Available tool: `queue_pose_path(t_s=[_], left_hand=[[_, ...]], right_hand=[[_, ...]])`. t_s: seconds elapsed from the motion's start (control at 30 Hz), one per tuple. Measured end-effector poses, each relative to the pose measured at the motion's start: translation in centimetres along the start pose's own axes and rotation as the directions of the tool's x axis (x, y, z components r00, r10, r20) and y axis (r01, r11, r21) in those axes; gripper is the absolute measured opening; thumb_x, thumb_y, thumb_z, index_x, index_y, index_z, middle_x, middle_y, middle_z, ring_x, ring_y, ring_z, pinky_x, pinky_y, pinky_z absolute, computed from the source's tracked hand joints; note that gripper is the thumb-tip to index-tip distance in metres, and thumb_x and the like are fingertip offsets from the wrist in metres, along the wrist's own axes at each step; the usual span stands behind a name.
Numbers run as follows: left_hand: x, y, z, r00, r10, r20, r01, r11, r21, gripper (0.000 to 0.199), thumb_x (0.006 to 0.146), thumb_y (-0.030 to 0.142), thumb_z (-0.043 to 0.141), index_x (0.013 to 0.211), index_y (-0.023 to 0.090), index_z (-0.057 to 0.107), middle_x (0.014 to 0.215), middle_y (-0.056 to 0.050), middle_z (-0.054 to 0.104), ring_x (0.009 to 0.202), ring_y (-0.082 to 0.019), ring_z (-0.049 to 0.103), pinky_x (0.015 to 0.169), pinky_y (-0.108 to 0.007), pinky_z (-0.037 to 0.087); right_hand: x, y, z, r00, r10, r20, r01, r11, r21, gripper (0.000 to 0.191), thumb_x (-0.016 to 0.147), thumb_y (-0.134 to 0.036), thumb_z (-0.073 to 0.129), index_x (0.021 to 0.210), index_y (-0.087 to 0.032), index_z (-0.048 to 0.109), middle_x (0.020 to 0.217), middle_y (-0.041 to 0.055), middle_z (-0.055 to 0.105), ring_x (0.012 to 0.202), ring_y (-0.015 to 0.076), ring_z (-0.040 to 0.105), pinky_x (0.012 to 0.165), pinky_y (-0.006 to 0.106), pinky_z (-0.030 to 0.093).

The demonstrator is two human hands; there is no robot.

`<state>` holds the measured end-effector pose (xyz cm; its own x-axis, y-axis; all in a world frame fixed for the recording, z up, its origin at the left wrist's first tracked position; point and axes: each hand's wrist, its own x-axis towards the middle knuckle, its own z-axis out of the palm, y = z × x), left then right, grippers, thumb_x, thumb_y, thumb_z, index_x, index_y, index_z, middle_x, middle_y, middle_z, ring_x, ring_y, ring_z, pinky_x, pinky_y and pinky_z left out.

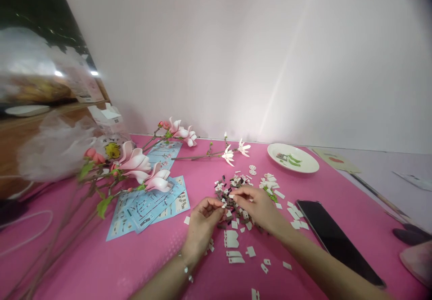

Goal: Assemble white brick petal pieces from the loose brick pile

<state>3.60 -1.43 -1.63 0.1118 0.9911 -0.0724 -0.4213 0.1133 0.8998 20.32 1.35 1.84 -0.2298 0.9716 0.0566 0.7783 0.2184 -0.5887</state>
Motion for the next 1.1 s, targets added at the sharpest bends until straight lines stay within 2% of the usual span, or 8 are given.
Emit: queue_pose_path(t_s=[0.1, 0.2, 0.47, 0.57, 0.7, 0.83, 0.93, 1.1], left_hand=[[-0.2, -0.2, 0.0, 0.999, -0.036, 0.001, 0.036, 0.999, -0.005, 0.025, 0.066, 0.033, 0.077, 0.076, 0.015, 0.062, 0.067, -0.002, 0.064, 0.063, -0.015, 0.060, 0.063, -0.028, 0.049], [-0.3, -0.2, 0.0, 0.999, -0.036, 0.004, 0.036, 0.999, 0.029, 0.023, 0.068, 0.033, 0.076, 0.077, 0.015, 0.065, 0.069, -0.004, 0.065, 0.066, -0.016, 0.061, 0.066, -0.029, 0.049], [-0.9, -0.2, 0.6, 1.000, -0.003, 0.018, 0.001, 0.995, 0.100, 0.024, 0.062, 0.030, 0.081, 0.072, 0.015, 0.065, 0.072, -0.003, 0.065, 0.068, -0.015, 0.059, 0.066, -0.026, 0.047], [-1.2, -0.3, 0.8, 0.999, -0.027, 0.022, 0.024, 0.993, 0.113, 0.025, 0.061, 0.029, 0.082, 0.076, 0.015, 0.067, 0.075, -0.004, 0.066, 0.071, -0.015, 0.059, 0.068, -0.025, 0.047], [-1.4, -0.3, 1.0, 0.997, -0.061, 0.041, 0.056, 0.991, 0.121, 0.022, 0.063, 0.028, 0.081, 0.075, 0.015, 0.068, 0.070, -0.003, 0.065, 0.063, -0.012, 0.056, 0.058, -0.021, 0.043], [-1.6, -0.3, 1.1, 0.997, -0.056, 0.046, 0.049, 0.990, 0.132, 0.019, 0.063, 0.026, 0.081, 0.072, 0.015, 0.069, 0.067, -0.002, 0.064, 0.061, -0.012, 0.054, 0.055, -0.020, 0.043], [-1.6, -0.2, 1.1, 0.997, -0.063, 0.050, 0.055, 0.988, 0.146, 0.018, 0.063, 0.027, 0.080, 0.073, 0.015, 0.070, 0.068, -0.003, 0.065, 0.062, -0.012, 0.055, 0.057, -0.021, 0.044], [-1.4, -0.3, 1.0, 0.997, -0.070, 0.030, 0.065, 0.986, 0.155, 0.019, 0.063, 0.028, 0.080, 0.071, 0.015, 0.069, 0.066, -0.002, 0.064, 0.061, -0.012, 0.054, 0.057, -0.022, 0.042]], right_hand=[[-2.3, -0.2, 0.4, 0.997, 0.069, 0.017, -0.070, 0.944, 0.321, 0.031, 0.087, -0.041, 0.048, 0.095, -0.020, 0.069, 0.086, 0.0037, 0.070, 0.077, 0.0176, 0.065, 0.068, 0.027, 0.050], [-3.7, -0.1, 1.2, 0.984, 0.165, 0.061, -0.165, 0.741, 0.650, 0.029, 0.076, -0.046, 0.064, 0.086, -0.019, 0.070, 0.078, 0.0028, 0.068, 0.072, 0.0173, 0.061, 0.066, 0.028, 0.048], [-4.6, 1.5, 3.3, 0.949, 0.171, 0.266, -0.294, 0.169, 0.941, 0.033, 0.067, -0.044, 0.077, 0.073, -0.017, 0.060, 0.055, -0.0061, 0.044, 0.043, 0.0046, 0.032, 0.040, 0.018, 0.027], [-4.8, 1.7, 3.0, 0.940, 0.115, 0.322, -0.330, 0.050, 0.943, 0.034, 0.065, -0.041, 0.079, 0.069, -0.016, 0.056, 0.058, -0.0057, 0.044, 0.043, 0.0028, 0.028, 0.038, 0.017, 0.022], [-5.0, 2.0, 2.4, 0.949, 0.154, 0.274, -0.306, 0.254, 0.918, 0.035, 0.068, -0.048, 0.075, 0.073, -0.016, 0.060, 0.049, -0.0078, 0.039, 0.038, 0.0037, 0.027, 0.038, 0.018, 0.021], [-5.0, 1.9, 1.6, 0.976, 0.150, 0.158, -0.215, 0.540, 0.814, 0.028, 0.075, -0.044, 0.070, 0.076, -0.016, 0.066, 0.064, -0.0013, 0.055, 0.058, 0.0091, 0.047, 0.054, 0.021, 0.038], [-5.1, 1.9, 1.3, 0.985, 0.120, 0.126, -0.174, 0.627, 0.759, 0.026, 0.078, -0.043, 0.066, 0.078, -0.017, 0.067, 0.073, 0.0010, 0.058, 0.069, 0.0132, 0.051, 0.063, 0.023, 0.040], [-5.2, 1.7, 1.4, 0.995, 0.089, 0.036, -0.089, 0.719, 0.689, 0.023, 0.080, -0.040, 0.061, 0.074, -0.017, 0.064, 0.068, -0.0004, 0.051, 0.065, 0.0130, 0.047, 0.059, 0.024, 0.038]])
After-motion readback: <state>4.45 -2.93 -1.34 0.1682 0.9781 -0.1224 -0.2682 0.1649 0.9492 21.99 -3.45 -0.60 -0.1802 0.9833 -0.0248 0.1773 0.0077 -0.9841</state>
